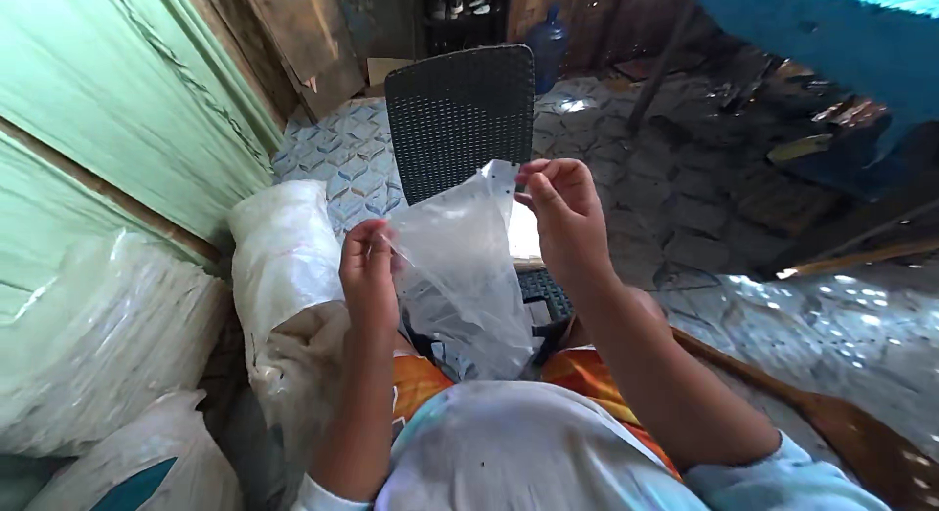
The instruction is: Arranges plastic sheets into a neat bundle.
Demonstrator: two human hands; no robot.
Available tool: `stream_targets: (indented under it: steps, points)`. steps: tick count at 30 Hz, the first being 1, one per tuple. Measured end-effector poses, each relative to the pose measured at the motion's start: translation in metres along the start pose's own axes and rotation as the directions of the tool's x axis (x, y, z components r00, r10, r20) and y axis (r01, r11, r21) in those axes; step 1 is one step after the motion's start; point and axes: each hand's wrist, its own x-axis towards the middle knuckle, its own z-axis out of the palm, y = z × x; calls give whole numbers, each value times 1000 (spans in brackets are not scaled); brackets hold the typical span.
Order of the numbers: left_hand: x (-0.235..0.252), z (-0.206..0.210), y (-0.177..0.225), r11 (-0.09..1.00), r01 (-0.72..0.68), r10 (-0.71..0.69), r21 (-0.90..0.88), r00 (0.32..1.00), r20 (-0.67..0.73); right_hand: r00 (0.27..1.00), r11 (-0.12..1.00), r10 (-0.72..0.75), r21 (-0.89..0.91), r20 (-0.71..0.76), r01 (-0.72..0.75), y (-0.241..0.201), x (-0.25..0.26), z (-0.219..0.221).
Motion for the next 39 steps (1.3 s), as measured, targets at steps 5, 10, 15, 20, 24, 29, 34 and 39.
stream_targets:
  steps: [5,10,15,20,24,29,34,39]
  points:
    - [12,-15,17,988,-29,88,-150,911,403,912,969,239,-18,333,-247,25,16,-16]
    - [18,-29,-1,962,-215,231,171,969,-82,889,900,301,204,345,-384,27,10,-9]
    - [-20,-13,-23,952,289,-298,97,950,94,929,957,262,54,263,-285,8,-2,8]
    - [-8,-16,-4,935,331,-297,-129,927,228,971,965,-21,-247,239,81,3,-3,0]
    - [8,-26,11,842,-315,286,438,949,132,860,633,-459,-597,222,492,7,4,-16]
    - [-12,-11,-19,929,-225,290,294,935,-202,780,582,-573,-545,252,603,-8,8,-14]
    - [-20,-4,-22,875,476,-424,-88,841,338,715,529,-592,-490,372,693,-19,11,-8]
    - [0,-22,8,1000,4,2,-13,909,418,694,400,-537,-580,479,709,-19,21,-28]
